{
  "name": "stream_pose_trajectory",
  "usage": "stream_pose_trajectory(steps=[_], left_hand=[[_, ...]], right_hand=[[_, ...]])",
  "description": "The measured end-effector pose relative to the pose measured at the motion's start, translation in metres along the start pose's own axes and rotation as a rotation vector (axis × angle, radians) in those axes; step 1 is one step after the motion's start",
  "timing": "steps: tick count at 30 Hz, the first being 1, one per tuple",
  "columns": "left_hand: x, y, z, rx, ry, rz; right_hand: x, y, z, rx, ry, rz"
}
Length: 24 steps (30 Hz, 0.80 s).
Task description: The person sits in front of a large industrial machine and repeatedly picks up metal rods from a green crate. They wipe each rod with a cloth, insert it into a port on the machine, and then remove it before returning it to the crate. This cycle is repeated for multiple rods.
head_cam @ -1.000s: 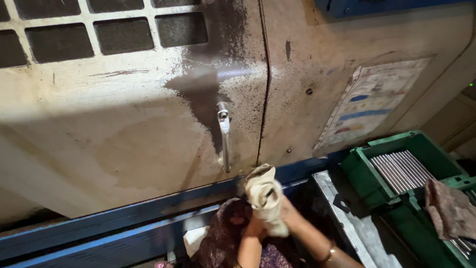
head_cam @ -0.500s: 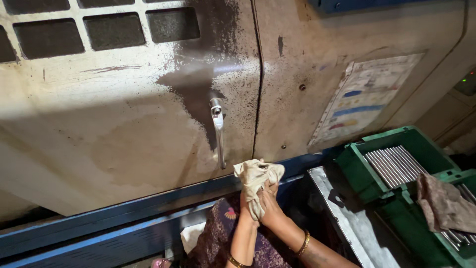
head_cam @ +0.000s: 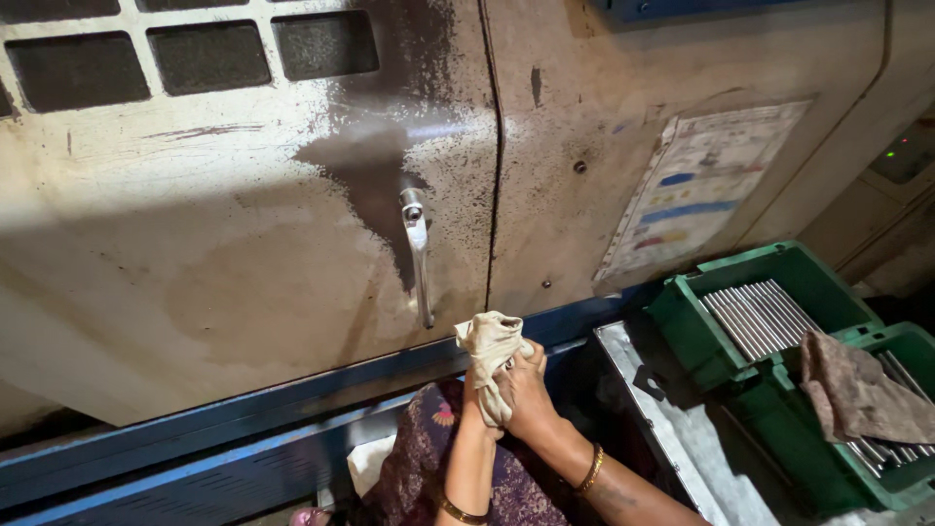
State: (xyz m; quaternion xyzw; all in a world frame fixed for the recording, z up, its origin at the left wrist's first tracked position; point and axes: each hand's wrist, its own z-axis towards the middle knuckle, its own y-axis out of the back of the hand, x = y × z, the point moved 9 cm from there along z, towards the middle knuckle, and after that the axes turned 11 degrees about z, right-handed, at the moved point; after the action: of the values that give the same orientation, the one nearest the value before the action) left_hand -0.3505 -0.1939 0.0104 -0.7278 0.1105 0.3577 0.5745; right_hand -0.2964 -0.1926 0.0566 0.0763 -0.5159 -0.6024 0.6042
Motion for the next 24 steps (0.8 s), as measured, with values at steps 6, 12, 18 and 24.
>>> stream_pose_trajectory(steps=[6, 12, 18, 24], left_hand=[[0.003, 0.006, 0.003, -0.021, 0.032, 0.001], [0.004, 0.006, 0.005, -0.033, 0.051, 0.017], [0.000, 0.006, 0.002, -0.096, 0.043, 0.064], [-0.007, 0.020, -0.007, -0.187, -0.138, 0.140]], right_hand=[[0.017, 0.023, -0.001, -0.158, -0.044, 0.288], [0.033, 0.033, -0.002, -0.029, 0.204, 0.305], [-0.006, 0.027, -0.002, 0.070, 0.232, 0.362], [-0.088, 0.053, 0.001, -0.174, -0.166, 1.111]])
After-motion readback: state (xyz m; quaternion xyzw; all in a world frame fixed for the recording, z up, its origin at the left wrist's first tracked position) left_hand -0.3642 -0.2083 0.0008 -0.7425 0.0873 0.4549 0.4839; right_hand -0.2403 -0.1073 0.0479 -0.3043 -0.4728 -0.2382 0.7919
